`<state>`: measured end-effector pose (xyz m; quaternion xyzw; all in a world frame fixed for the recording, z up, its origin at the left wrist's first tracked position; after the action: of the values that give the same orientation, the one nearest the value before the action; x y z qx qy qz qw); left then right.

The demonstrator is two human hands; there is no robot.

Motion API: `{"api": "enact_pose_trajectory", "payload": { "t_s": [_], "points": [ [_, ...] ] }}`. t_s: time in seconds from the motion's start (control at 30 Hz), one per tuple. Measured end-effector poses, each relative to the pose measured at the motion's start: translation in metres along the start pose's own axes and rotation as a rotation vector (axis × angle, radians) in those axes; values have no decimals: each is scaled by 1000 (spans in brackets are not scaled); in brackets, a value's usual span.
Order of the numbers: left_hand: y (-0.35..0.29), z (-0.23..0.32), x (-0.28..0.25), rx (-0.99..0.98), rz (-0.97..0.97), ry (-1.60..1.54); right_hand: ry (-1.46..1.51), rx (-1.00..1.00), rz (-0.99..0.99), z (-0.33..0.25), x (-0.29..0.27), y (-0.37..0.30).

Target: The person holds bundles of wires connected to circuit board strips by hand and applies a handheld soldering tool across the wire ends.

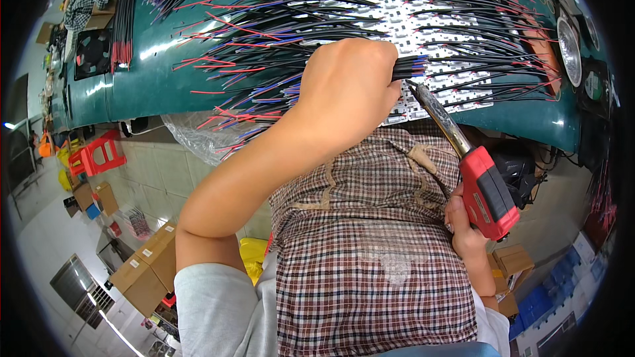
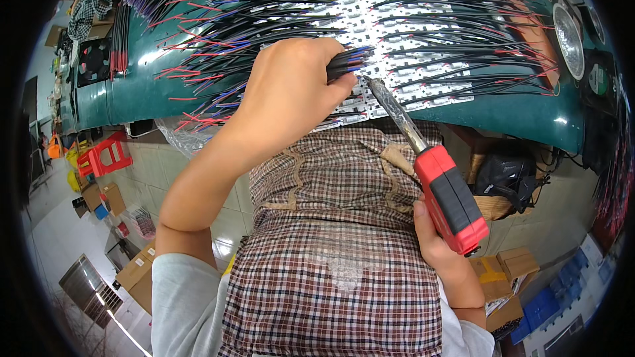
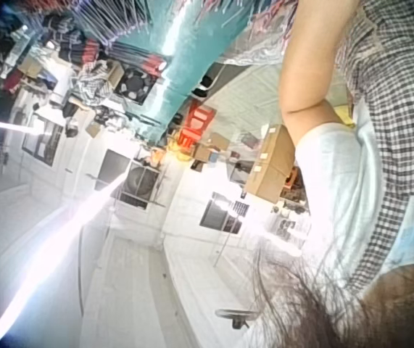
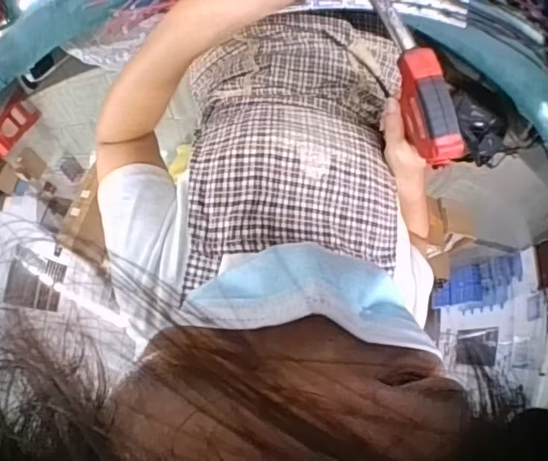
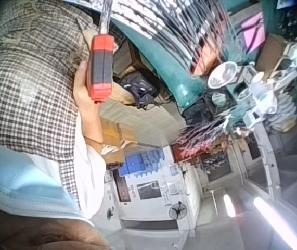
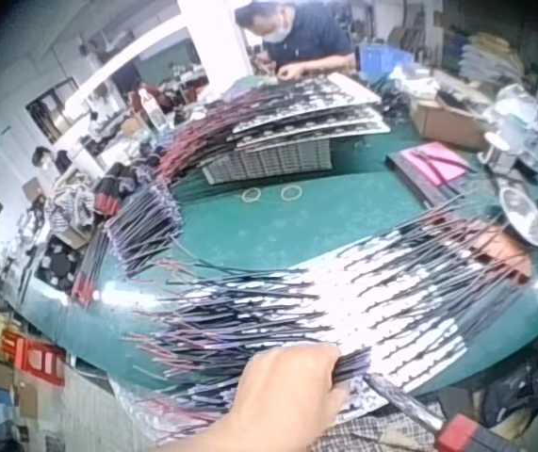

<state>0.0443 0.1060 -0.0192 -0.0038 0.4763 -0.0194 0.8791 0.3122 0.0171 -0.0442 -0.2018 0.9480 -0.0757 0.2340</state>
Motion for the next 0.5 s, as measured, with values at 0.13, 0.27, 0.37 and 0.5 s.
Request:
{"api": "enact_pose_trajectory", "payload": {
  "t_s": [0.13,0.27,0.37,0.5],
  "points": [
    [3,-2,0,2,-21,-19,-48,-30,-11,-2,1,2],
    [4,-2,-2,2,-37,-25,13,-15,20,-2,1,4],
    [6,-4,-2,-10,-58,-45,16,6,22,-5,2,5],
    [8,-5,-3,-17,-94,-48,-10,2,-6,-4,-1,3]
  ]
}}
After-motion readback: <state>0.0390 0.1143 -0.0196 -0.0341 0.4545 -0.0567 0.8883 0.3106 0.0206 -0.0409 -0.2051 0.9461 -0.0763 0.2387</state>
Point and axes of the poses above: each hand's wrist, its own y-axis towards the middle knuckle, its own x-axis out of the palm, z = x × y, the point moved 5 cm from there along y, towards the middle knuckle, and after that the axes turned 1 degree about z, right-handed, at the moved point
